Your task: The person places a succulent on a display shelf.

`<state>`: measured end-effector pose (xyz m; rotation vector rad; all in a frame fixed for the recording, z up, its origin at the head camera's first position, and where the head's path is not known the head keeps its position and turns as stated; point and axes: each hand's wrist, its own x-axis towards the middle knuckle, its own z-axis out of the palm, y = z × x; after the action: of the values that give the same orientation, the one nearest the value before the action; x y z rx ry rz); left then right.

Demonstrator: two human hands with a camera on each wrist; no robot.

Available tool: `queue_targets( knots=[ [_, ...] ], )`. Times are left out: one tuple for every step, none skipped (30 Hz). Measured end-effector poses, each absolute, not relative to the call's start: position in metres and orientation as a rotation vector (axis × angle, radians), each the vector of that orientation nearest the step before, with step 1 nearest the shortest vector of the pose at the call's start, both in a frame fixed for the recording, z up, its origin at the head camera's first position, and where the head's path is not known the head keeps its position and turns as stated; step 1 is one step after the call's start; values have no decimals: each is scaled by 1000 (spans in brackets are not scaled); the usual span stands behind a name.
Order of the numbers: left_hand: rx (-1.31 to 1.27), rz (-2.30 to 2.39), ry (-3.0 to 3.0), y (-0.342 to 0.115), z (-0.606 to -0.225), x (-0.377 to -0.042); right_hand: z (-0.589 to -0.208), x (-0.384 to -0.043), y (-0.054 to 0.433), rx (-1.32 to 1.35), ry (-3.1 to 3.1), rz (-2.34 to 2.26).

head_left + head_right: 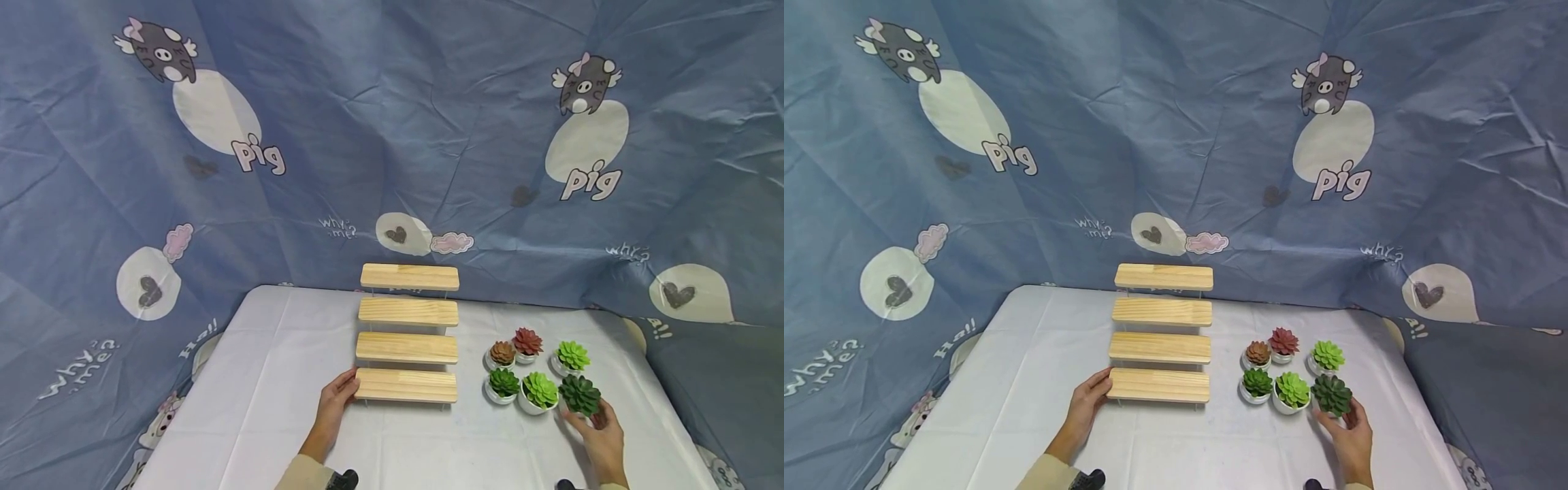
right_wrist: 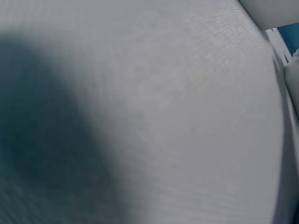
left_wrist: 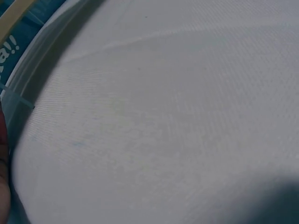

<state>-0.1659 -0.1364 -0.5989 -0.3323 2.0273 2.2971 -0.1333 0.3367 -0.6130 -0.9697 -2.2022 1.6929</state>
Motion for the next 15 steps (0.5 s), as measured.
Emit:
queue_targets(
  knots=[
    [-329, 2292, 2035, -136, -600, -166, -613, -133, 336, -965, -2205, 1689],
    [-332, 2290, 2041, -136, -601, -166, -613, -133, 336, -959, -2210, 1684],
    [-331, 2280, 2058, -136, -602, -166, -612, -133, 335, -955, -2214, 1679],
    [-341, 2275, 2065, -136, -602, -165, -612, -133, 335, -947, -2219, 1672],
    [-340, 2267, 2081, -136, -603, -165, -612, -133, 334, -939, -2221, 1666],
    [-352, 2260, 2088, -136, -604, -165, -612, -133, 334, -927, -2222, 1664],
    [-352, 2261, 2091, -136, -604, -165, -612, -134, 333, -921, -2219, 1663],
    [-359, 2261, 2090, -136, -604, -165, -612, -134, 333, -916, -2214, 1668],
    [-356, 2263, 2091, -136, -605, -165, -612, -134, 332, -919, -2214, 1668],
    [-356, 2272, 2078, -136, -605, -165, -612, -134, 332, -919, -2213, 1671],
    [-356, 2277, 2067, -136, -605, -166, -612, -134, 332, -924, -2212, 1674],
    [-359, 2285, 2049, -136, -605, -166, -612, -134, 333, -930, -2214, 1673],
    [-351, 2293, 2036, -136, -605, -165, -612, -134, 332, -941, -2219, 1666],
    [-347, 2295, 2026, -136, -605, -165, -611, -134, 332, -946, -2221, 1664],
    [-342, 2294, 2024, -136, -605, -165, -611, -133, 332, -950, -2225, 1658]
  ],
)
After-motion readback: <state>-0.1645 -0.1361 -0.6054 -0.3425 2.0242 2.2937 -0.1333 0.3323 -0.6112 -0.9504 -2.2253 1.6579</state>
